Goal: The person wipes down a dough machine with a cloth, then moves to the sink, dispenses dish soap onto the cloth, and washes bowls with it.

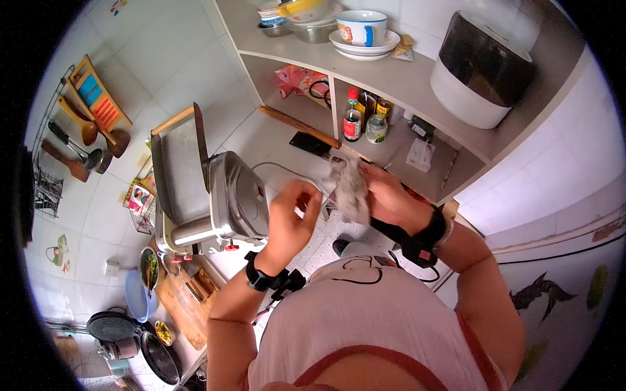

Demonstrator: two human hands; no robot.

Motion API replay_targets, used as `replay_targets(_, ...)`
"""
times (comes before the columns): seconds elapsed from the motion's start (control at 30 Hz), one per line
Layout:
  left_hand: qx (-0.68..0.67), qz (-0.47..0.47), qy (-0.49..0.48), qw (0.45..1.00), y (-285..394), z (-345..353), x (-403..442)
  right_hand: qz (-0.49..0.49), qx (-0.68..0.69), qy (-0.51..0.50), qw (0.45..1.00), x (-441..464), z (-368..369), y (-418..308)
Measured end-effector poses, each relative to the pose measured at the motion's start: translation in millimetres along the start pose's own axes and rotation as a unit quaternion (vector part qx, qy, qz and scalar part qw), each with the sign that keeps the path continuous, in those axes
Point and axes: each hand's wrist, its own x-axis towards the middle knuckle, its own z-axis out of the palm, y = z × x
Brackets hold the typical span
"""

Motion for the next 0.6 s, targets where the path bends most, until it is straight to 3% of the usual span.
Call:
replay_targets(0.13, -0.102, -0.039, -0.034, 0.993, -31, 12, -15, -0.036, 0.009, 0.021, 0.999, 41, 5, 20)
replay_targets(0.3, -0.017, -0.028, 0.067, 0.997, -66, 13, -19, -0.010, 0.027, 0.001, 1.000, 65, 3, 41)
replay_targets(0.37, -0.145, -0.068, 0.001, 0.987, -70, 4, -21, 0.048, 0.028, -0.026, 0.998, 70, 5, 42)
replay_targets(0.4, -0.332, -0.126, -0.034, 0.934, -73, 2, -23, 0.062, 0.047, -0.048, 0.996, 73, 1, 46)
replay_targets(0.43, -0.333, -0.127, -0.030, 0.934, -73, 0, -27, 0.065, 0.046, -0.049, 0.996, 73, 3, 47)
replay_targets(0.5, -0.529, -0.283, -0.027, 0.800, -71, -6, -35, 0.102, 0.106, -0.033, 0.989, 72, 8, 51)
replay_targets(0.57, -0.517, -0.285, -0.029, 0.807, -67, -2, -45, 0.091, 0.057, -0.014, 0.994, 73, -3, 70)
replay_targets(0.6, -0.474, -0.245, -0.035, 0.845, -67, 1, -51, 0.122, 0.050, -0.042, 0.990, 70, -15, 75)
